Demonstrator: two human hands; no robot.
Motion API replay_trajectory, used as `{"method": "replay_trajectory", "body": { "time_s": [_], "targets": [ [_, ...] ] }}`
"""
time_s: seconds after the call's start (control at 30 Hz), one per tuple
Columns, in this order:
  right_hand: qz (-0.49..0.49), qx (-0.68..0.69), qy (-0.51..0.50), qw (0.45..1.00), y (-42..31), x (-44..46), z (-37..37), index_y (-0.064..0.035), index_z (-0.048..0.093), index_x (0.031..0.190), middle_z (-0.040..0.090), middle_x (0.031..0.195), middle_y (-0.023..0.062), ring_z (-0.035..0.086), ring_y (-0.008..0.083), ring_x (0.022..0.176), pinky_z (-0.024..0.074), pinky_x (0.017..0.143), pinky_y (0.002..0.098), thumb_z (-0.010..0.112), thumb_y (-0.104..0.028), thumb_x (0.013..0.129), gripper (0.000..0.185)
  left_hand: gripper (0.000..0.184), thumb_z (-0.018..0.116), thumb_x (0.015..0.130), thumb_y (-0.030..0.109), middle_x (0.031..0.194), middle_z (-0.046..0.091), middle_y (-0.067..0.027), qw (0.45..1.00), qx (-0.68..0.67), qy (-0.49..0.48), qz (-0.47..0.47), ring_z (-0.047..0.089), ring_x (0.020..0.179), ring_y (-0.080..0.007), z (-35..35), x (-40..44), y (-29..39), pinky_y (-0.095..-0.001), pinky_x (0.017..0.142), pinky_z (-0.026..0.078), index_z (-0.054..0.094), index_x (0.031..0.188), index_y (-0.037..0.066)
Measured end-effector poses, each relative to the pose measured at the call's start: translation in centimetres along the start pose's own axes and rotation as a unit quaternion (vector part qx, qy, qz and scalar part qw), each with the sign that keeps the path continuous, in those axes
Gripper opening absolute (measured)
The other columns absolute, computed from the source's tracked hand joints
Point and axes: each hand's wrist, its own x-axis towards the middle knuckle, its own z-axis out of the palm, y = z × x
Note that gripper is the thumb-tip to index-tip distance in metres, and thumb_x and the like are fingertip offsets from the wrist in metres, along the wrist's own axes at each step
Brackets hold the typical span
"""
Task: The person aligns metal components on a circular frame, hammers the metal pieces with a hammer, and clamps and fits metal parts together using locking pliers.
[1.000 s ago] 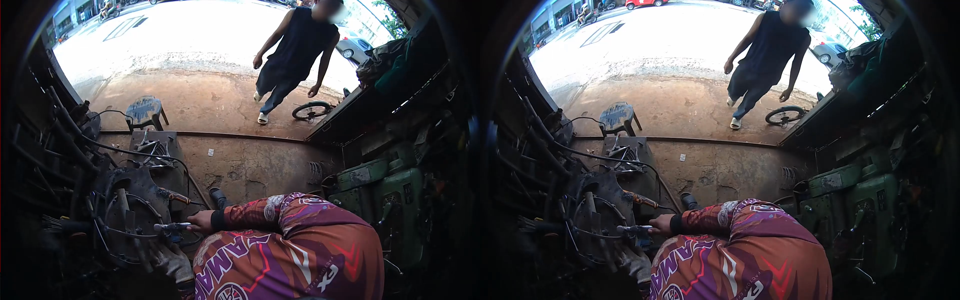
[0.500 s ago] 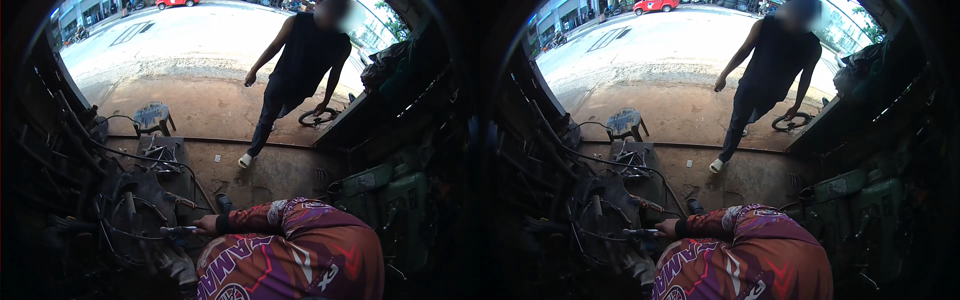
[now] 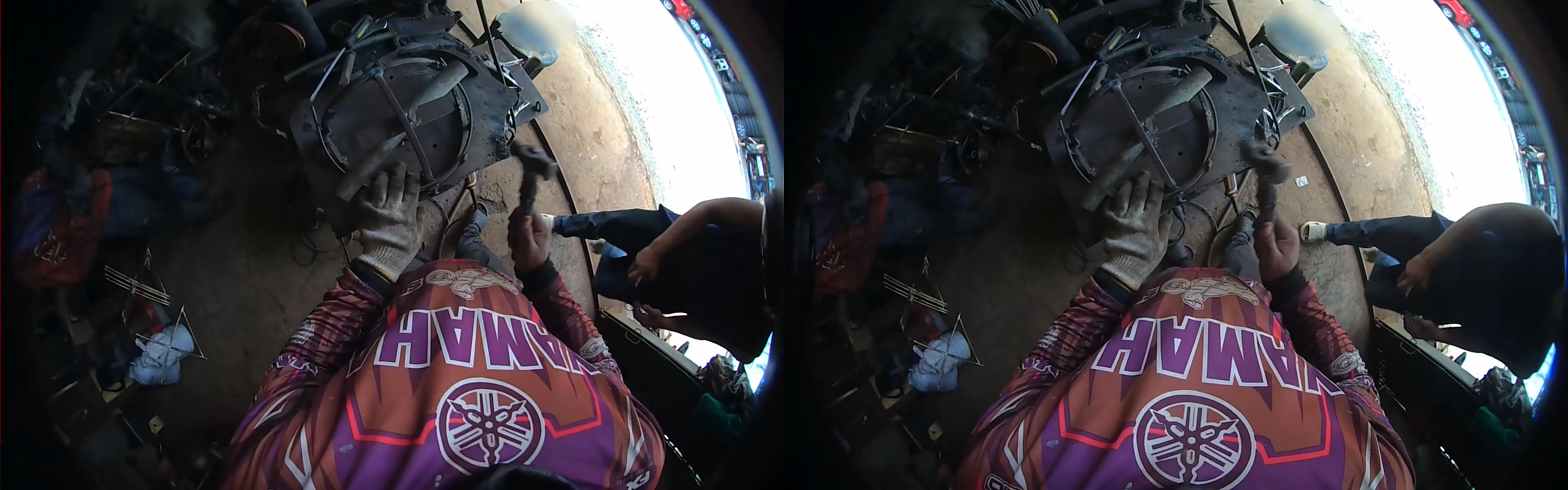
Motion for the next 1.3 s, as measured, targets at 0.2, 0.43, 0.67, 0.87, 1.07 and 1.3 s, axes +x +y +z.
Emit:
{"method": "replay_trajectory", "body": {
  "time_s": [0.2,0.43,0.67,0.87,1.07,1.3],
  "targets": [
    [-0.323,0.200,-0.091,0.920,-10.9,2.7,-1.1,-0.0028,0.054,0.108,0.055,0.084,0.0101,0.053,0.0201,0.063,0.0433,0.049,0.0327,0.051,-0.065,0.090,0.064,0.055,0.060,0.085,0.038,0.141,0.046,-0.0090,1.000,0.000,0.011,-0.001,0.044,0.123,-0.0278,0.3,-0.2,-0.1,-0.0518,0.098,0.036,0.052,0.132,0.011],
    [-0.121,0.006,0.078,0.989,-7.0,1.4,0.7,-0.0026,0.055,0.102,0.049,0.064,0.0002,0.043,0.0075,0.046,0.0331,0.041,0.0222,0.050,-0.059,0.095,0.057,0.055,0.060,0.086,0.038,0.140,0.045,-0.0090,1.000,-0.009,0.020,0.000,0.042,0.123,-0.0275,0.1,0.1,0.0,-0.0511,0.096,0.037,0.051,0.133,0.011],
    [0.101,-0.087,0.002,0.991,0.3,1.4,0.7,-0.0065,0.058,0.094,0.043,0.062,-0.0067,0.038,0.0042,0.050,0.0290,0.044,0.0229,0.046,-0.044,0.102,0.041,0.064,0.065,0.080,0.034,0.142,0.043,-0.0086,1.000,-0.012,0.024,0.004,0.042,0.124,-0.0285,0.4,-0.2,-0.1,-0.0516,0.096,0.037,0.048,0.137,0.011],
    [0.121,-0.282,-0.012,0.952,1.7,3.0,0.6,0.0010,0.056,0.087,0.047,0.064,0.0094,0.047,0.0173,0.064,0.0411,0.061,0.0373,0.047,-0.043,0.101,0.047,0.065,0.067,0.079,0.035,0.143,0.042,-0.0076,1.000,-0.005,0.009,-0.006,0.039,0.127,-0.0282,0.3,0.0,0.2,-0.0511,0.098,0.037,0.048,0.136,0.011],
    [0.124,-0.237,-0.010,0.963,0.7,3.3,0.8,0.0012,0.058,0.090,0.049,0.064,0.0091,0.048,0.0179,0.063,0.0424,0.061,0.0354,0.047,-0.044,0.101,0.048,0.064,0.067,0.080,0.037,0.141,0.043,-0.0073,1.000,0.003,0.013,-0.004,0.039,0.127,-0.0281,0.2,-0.1,0.1,-0.0507,0.098,0.037,0.048,0.135,0.012],
    [0.147,-0.239,-0.026,0.959,0.5,3.4,1.1,0.0008,0.060,0.093,0.049,0.063,0.0021,0.048,0.0128,0.059,0.0408,0.055,0.0315,0.047,-0.046,0.101,0.049,0.061,0.067,0.079,0.035,0.141,0.044,-0.0079,1.000,-0.018,0.012,-0.016,0.040,0.126,-0.0283,-0.1,0.0,0.1,-0.0517,0.099,0.037,0.051,0.133,0.011]
  ]
}}
